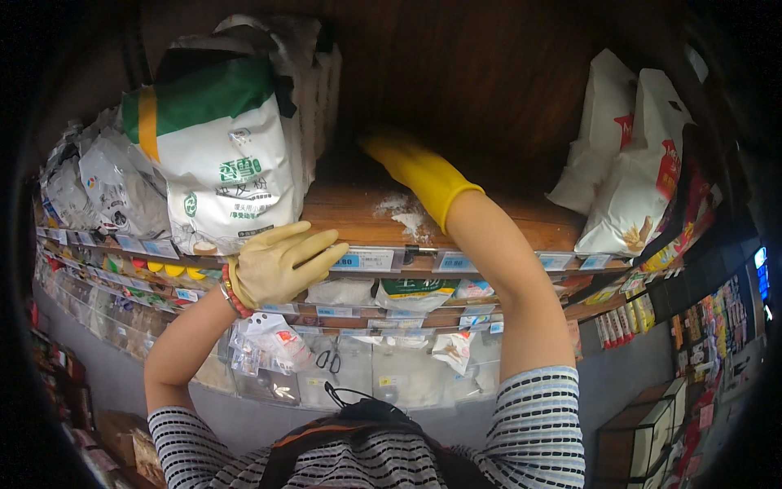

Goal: The person cleans a wooden shelf in a grocery store aisle using a black cloth. They then pick up several white bags of flour from a lower area and place them onto the cleaned shelf, arranging them neatly.

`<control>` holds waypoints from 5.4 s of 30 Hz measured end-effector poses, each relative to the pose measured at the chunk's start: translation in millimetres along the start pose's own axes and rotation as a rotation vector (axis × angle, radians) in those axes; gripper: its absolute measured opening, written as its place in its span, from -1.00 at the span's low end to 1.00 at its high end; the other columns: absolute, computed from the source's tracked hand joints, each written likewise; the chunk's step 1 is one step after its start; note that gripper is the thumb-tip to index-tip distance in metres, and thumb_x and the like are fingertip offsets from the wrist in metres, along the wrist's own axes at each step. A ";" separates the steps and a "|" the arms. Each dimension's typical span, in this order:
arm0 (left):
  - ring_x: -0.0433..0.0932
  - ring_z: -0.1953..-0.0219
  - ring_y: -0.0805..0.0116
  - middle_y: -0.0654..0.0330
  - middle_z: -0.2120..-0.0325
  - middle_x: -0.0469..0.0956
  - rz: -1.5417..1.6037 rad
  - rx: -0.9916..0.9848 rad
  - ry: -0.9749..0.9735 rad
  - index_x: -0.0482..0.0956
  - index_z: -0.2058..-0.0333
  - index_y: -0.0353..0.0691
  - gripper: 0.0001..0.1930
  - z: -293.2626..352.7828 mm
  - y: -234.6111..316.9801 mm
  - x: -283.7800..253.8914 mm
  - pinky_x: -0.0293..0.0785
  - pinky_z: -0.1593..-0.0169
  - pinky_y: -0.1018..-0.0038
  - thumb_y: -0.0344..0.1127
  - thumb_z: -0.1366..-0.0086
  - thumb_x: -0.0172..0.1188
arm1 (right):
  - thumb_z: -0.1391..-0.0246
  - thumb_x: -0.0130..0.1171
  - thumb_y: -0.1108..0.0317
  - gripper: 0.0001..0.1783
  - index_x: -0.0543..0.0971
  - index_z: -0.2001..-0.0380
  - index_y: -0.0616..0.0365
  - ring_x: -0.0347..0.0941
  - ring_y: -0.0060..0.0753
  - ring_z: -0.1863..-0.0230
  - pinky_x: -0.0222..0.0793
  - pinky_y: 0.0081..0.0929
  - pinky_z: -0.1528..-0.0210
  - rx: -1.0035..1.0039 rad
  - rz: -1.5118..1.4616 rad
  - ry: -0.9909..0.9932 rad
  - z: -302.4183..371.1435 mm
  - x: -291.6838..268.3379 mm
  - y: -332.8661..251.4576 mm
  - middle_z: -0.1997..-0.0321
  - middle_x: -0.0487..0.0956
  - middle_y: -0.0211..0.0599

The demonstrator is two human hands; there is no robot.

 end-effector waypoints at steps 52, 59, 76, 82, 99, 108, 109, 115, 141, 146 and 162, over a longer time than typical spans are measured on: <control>0.58 0.18 0.32 0.11 0.11 0.57 0.018 0.004 -0.028 0.59 0.05 -0.23 -0.62 0.5 1.2 -2.2 0.49 -0.09 0.44 -0.33 -0.11 0.23 | -0.18 0.05 0.39 -0.60 0.46 -0.11 -0.08 0.21 -0.01 -0.28 0.15 -0.21 -0.32 -0.255 0.171 -0.209 81.4 -23.1 34.8 -0.23 0.35 -0.08; 0.59 0.22 0.37 0.16 0.09 0.58 -0.038 -0.003 -0.029 0.57 0.04 -0.17 -0.52 7.1 -1.6 2.3 0.46 -0.07 0.41 -0.24 0.01 0.28 | -0.25 -0.08 0.29 -0.56 0.39 -0.21 -0.10 0.13 -0.03 -0.36 0.08 -0.18 -0.37 0.061 0.332 -0.195 -8.3 -6.4 34.1 -0.32 0.26 -0.09; 0.58 0.19 0.36 0.20 0.15 0.58 -0.016 0.027 0.027 0.58 0.07 -0.18 -0.62 -7.1 4.6 -1.3 0.50 -0.08 0.43 -0.28 -0.11 0.28 | 0.08 0.02 0.69 -0.43 0.49 -0.05 -0.01 0.33 0.03 -0.18 0.27 -0.29 -0.25 0.075 0.541 -0.050 121.4 -107.7 191.1 -0.17 0.39 -0.06; 0.59 0.16 0.34 0.18 0.12 0.58 -0.020 -0.017 -0.067 0.56 0.04 -0.18 -0.58 0.6 2.1 1.0 0.49 -0.10 0.40 -0.21 -0.10 0.29 | -0.07 0.03 0.49 -0.46 0.43 -0.17 -0.07 0.24 0.03 -0.27 0.19 -0.19 -0.31 -0.046 0.327 -0.138 65.3 -15.8 54.8 -0.24 0.34 -0.03; 0.58 0.17 0.37 0.18 0.12 0.57 -0.060 -0.004 -0.111 0.53 0.02 -0.19 -0.54 0.4 1.1 -2.2 0.43 -0.13 0.40 -0.20 -0.09 0.29 | -0.01 0.09 0.46 -0.54 0.49 -0.05 0.02 0.24 0.08 -0.26 0.21 -0.20 -0.29 0.109 0.493 0.090 117.4 -128.5 237.2 -0.24 0.35 -0.01; 0.57 0.20 0.36 0.18 0.09 0.55 -0.023 0.012 -0.081 0.53 0.00 -0.17 -0.54 -1.1 3.1 3.3 0.44 -0.13 0.42 -0.17 -0.11 0.29 | -0.08 0.04 0.14 -0.55 0.49 -0.05 0.00 0.35 0.05 -0.16 0.28 -0.13 -0.21 0.208 0.438 0.238 10.5 -48.2 187.7 -0.13 0.44 0.02; 0.57 0.20 0.36 0.17 0.09 0.55 -0.044 -0.011 -0.112 0.53 0.00 -0.17 -0.54 5.8 0.1 -0.4 0.44 -0.13 0.42 -0.17 -0.11 0.29 | -0.13 0.00 0.11 -0.52 0.43 -0.11 -0.04 0.26 0.02 -0.23 0.20 -0.12 -0.26 0.192 0.323 0.104 -0.8 -14.6 118.8 -0.20 0.36 -0.01; 0.58 0.20 0.37 0.17 0.09 0.55 -0.046 0.013 -0.100 0.53 0.00 -0.17 -0.55 -3.3 1.7 1.5 0.45 -0.11 0.41 -0.19 -0.11 0.27 | -0.23 -0.02 0.07 -0.50 0.38 -0.21 -0.09 0.18 -0.01 -0.33 0.09 -0.12 -0.36 -0.309 0.286 -0.270 11.4 36.0 -55.0 -0.28 0.32 -0.10; 0.56 0.14 0.38 0.22 0.09 0.55 -0.086 -0.005 -0.059 0.54 -0.01 -0.12 -0.56 4.2 -0.4 3.5 0.46 -0.11 0.47 -0.15 -0.15 0.25 | -0.25 -0.07 0.07 -0.46 0.34 -0.25 -0.02 0.16 0.03 -0.35 0.08 -0.12 -0.37 -0.300 0.293 -0.279 44.6 11.9 -42.0 -0.33 0.27 -0.01; 0.57 0.13 0.38 0.23 0.06 0.56 -0.069 -0.056 -0.103 0.53 -0.01 -0.11 -0.52 12.7 -2.6 2.7 0.44 -0.10 0.44 -0.17 -0.06 0.28 | -0.18 0.05 0.30 -0.53 0.41 -0.17 0.03 0.25 0.04 -0.27 0.15 -0.13 -0.33 -0.516 0.140 -0.206 81.2 -10.7 22.2 -0.25 0.37 -0.03; 0.57 0.15 0.38 0.24 0.08 0.56 -0.082 -0.046 -0.043 0.54 0.00 -0.12 -0.53 9.7 0.9 2.0 0.47 -0.08 0.45 -0.19 -0.08 0.30 | -0.03 0.13 0.46 -0.52 0.48 -0.08 -0.03 0.33 -0.02 -0.14 0.24 -0.20 -0.22 -0.491 0.015 -0.306 95.4 -17.1 3.7 -0.08 0.44 -0.12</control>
Point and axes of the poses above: each hand's wrist, its own z-axis away from the middle knuckle, its own x-axis out of the palm, y = z × x, the point moved 6 cm from there along -z, towards the middle knuckle
